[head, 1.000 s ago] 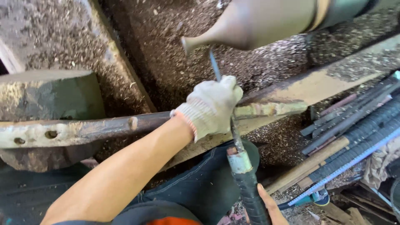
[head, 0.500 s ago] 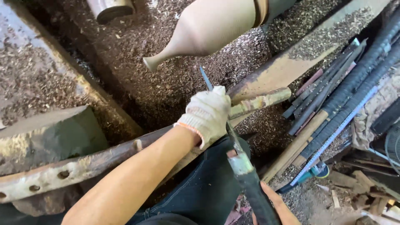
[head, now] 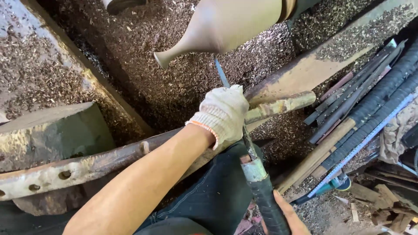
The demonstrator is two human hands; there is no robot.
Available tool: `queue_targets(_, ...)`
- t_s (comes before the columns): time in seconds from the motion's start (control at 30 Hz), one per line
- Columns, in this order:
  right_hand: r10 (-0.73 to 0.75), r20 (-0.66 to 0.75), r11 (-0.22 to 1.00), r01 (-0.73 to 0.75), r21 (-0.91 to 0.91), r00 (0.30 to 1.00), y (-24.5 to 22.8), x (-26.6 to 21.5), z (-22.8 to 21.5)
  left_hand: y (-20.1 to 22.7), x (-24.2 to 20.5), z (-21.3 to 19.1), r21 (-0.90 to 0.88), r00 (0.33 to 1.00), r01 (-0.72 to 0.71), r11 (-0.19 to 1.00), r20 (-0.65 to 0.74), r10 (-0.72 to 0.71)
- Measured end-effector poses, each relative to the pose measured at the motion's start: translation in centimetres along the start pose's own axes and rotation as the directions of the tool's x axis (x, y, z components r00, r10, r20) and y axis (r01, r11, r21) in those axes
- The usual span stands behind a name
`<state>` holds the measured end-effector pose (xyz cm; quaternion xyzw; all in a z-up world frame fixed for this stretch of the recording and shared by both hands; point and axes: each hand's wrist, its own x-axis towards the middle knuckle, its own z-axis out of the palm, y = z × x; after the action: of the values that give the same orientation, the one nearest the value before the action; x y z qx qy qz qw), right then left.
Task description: Using a turning chisel to shape a piece of wood on a lathe.
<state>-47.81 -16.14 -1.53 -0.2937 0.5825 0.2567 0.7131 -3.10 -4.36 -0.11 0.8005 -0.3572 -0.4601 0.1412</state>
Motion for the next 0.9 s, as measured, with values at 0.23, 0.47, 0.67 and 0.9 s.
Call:
queue_targets(0.23,0.239,-0.45,0.957,-0.132,0.257,0.86,-2.3,-1.7,8.4,0.1,0.2,-0.7,0.086,0.994,-0.068,0.994,0.094,0.06)
queue_targets(0.47,0.314,-0.32,0.931,-0.224,0.289,0.894,-0.2,-1.1,8.7,-0.3,0.6,-0.3,0.134,0.988,-0.138,0.981,0.091,0.127)
queue_targets(0.67,0.182,-0.288,0.971,-0.126,0.203,0.94,-0.2,-1.2,7.5,-0.5,0.8,0.3,0.201,0.978,-0.202,0.958,0.085,0.189)
queue_targets(0.9,0.29,-0.334,0.953,-0.236,0.192,0.897,-2.5,-0.6,5.7,-0.2,0.4,0.3,0.137,0.992,-0.122,0.983,-0.004,0.124)
